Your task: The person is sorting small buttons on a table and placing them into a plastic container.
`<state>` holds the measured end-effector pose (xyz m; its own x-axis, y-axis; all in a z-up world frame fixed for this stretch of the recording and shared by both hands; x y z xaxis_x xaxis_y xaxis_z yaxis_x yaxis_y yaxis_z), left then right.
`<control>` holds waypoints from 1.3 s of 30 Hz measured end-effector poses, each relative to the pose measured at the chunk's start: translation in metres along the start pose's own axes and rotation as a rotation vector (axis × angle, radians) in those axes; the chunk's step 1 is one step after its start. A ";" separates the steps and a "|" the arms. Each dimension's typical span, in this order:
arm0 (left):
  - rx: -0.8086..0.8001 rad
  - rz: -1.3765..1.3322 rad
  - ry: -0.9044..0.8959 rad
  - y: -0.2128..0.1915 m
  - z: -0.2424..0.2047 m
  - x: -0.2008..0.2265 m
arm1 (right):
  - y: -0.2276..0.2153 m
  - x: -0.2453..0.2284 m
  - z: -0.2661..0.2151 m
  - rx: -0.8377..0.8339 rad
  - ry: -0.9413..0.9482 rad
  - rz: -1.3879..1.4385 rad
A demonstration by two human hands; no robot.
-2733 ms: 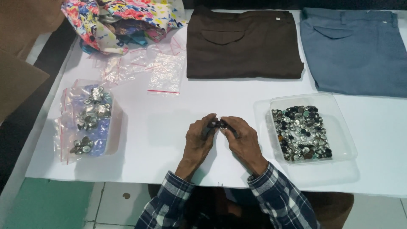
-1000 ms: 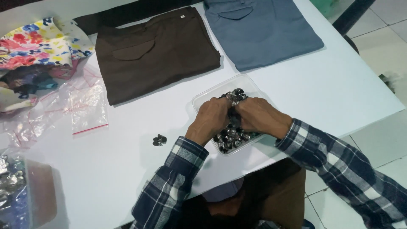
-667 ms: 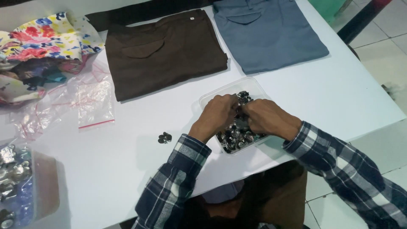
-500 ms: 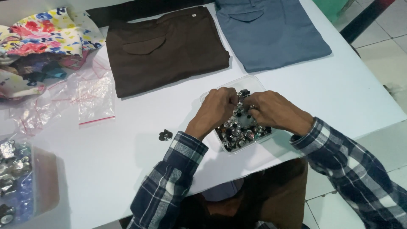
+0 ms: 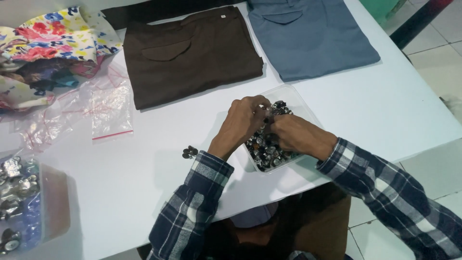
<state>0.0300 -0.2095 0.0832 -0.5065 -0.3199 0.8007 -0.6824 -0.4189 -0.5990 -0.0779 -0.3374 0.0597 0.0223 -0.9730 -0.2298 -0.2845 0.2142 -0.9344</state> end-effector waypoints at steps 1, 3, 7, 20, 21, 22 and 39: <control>-0.001 0.000 0.000 0.000 0.000 0.001 | -0.004 -0.001 -0.001 0.000 0.001 0.001; -0.009 0.028 0.001 0.001 0.000 0.004 | -0.013 -0.003 -0.003 0.012 0.021 -0.014; -0.067 0.155 -0.001 0.007 0.001 0.005 | -0.024 0.013 -0.008 0.025 0.176 0.181; -0.086 0.509 0.028 0.037 0.006 0.010 | 0.010 0.026 -0.004 -0.002 0.175 -0.048; -0.074 0.532 0.030 0.038 0.007 0.014 | 0.023 0.033 0.001 0.018 0.167 -0.033; -0.072 0.533 0.031 0.043 0.014 0.009 | 0.021 0.031 0.000 0.020 0.166 -0.035; -0.123 0.518 0.168 0.056 0.019 0.015 | -0.072 0.004 -0.057 0.321 0.322 0.968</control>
<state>-0.0063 -0.2538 0.0619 -0.8624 -0.3134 0.3975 -0.3729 -0.1376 -0.9176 -0.1123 -0.3615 0.1414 -0.3450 -0.3441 -0.8733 0.2209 0.8745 -0.4318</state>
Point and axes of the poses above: each hand's wrist, its own z-axis towards the middle knuckle, its own y-axis out of the palm, x = y × z, the point moved 2 cm from there along z, towards the middle knuckle, and after that the axes turned 1 degree about -y, right-handed, at the moved point
